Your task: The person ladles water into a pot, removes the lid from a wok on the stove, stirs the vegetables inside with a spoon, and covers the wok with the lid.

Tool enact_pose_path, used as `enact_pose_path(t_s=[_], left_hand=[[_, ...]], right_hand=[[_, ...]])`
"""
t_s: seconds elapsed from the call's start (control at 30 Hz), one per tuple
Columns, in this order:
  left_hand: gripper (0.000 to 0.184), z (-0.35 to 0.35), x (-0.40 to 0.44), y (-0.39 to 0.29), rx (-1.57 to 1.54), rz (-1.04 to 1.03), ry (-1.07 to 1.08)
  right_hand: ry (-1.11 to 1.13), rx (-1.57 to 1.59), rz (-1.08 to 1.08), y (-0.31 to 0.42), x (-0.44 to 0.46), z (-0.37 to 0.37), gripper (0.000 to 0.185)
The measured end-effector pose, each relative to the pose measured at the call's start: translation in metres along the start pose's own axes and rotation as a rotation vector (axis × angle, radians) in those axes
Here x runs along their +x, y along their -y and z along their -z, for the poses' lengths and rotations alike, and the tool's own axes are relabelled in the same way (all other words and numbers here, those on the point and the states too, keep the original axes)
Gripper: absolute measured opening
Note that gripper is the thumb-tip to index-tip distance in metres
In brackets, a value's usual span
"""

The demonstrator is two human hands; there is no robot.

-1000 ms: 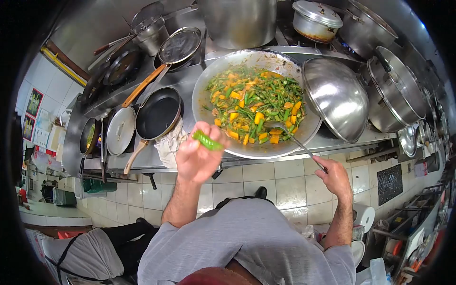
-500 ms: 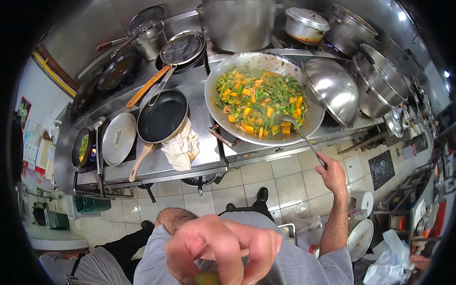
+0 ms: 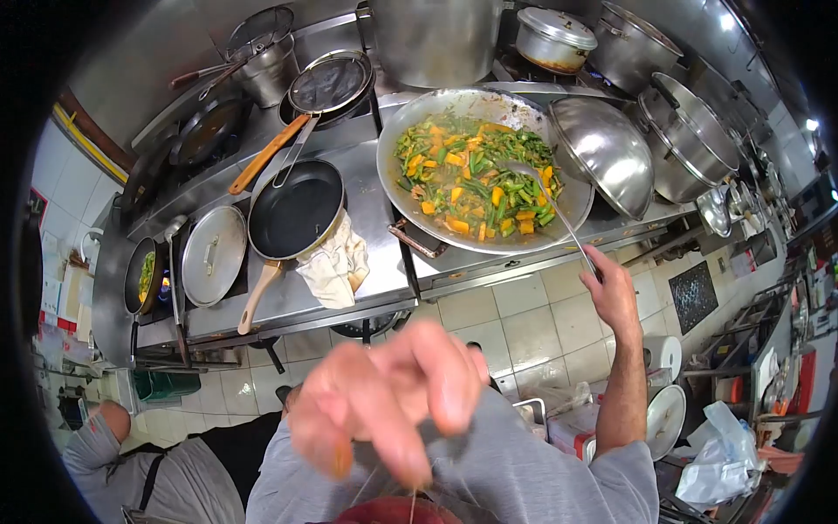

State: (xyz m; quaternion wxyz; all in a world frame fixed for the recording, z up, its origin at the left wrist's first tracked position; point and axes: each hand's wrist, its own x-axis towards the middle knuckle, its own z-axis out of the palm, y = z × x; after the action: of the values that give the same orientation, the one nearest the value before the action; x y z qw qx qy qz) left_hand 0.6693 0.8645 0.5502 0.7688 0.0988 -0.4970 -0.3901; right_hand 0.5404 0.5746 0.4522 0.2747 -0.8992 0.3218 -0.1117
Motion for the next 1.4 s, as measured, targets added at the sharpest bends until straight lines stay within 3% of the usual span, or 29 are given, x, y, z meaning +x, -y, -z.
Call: enact_pose_path(t_s=[0.07,0.1,0.17,0.23,0.33,0.43,0.57,0.73,0.87,1.03,1.1,1.2,1.33,1.4], left_hand=[[0.031,0.018,-0.001,0.006,0.212,-0.014,-0.251],[0.023,0.046,-0.007,0.013,0.616,-0.012,-0.278],[0.025,0.088,-0.014,0.04,1.125,-0.041,-0.462],[0.028,0.131,-0.031,0.07,1.407,0.055,-0.64],[0.03,0.165,-0.055,0.097,1.693,0.122,-0.714],[0.035,0.176,-0.066,0.11,1.786,0.185,-0.738],[0.039,0.185,-0.071,0.115,1.878,0.243,-0.704],[0.041,0.188,-0.079,0.112,1.888,0.224,-0.651],[0.041,0.191,-0.083,0.107,1.854,0.21,-0.618],[0.04,0.192,-0.081,0.105,1.884,0.174,-0.575],[0.04,0.193,-0.08,0.103,1.888,0.17,-0.546],[0.036,0.192,-0.083,0.101,1.904,0.164,-0.532],[0.031,0.192,-0.09,0.094,1.935,0.163,-0.501],[0.03,0.193,-0.089,0.093,1.942,0.159,-0.472]], right_hand=[[0.01,-0.025,0.021,0.007,0.028,-0.003,0.044],[-0.006,-0.003,0.102,0.004,0.047,-0.012,0.043],[-0.04,-0.052,0.235,0.009,0.086,-0.026,0.043],[-0.044,-0.176,0.338,0.027,0.123,-0.046,0.042],[-0.026,-0.341,0.434,0.061,0.173,-0.068,0.043],[0.025,-0.496,0.565,0.079,0.209,-0.09,0.041],[0.154,-0.717,0.598,0.088,0.187,-0.093,0.033],[0.132,-0.688,0.574,0.048,0.158,-0.057,0.04],[0.088,-0.673,0.551,0.063,0.133,-0.028,0.048],[0.075,-0.743,0.565,0.094,0.136,-0.067,0.047],[0.062,-0.739,0.686,0.09,0.138,-0.083,0.05],[0.175,-0.778,0.573,0.067,0.135,-0.07,0.047],[0.104,-0.626,0.457,0.054,0.106,-0.023,0.043],[0.088,-0.311,0.362,0.047,0.086,-0.003,0.043]])
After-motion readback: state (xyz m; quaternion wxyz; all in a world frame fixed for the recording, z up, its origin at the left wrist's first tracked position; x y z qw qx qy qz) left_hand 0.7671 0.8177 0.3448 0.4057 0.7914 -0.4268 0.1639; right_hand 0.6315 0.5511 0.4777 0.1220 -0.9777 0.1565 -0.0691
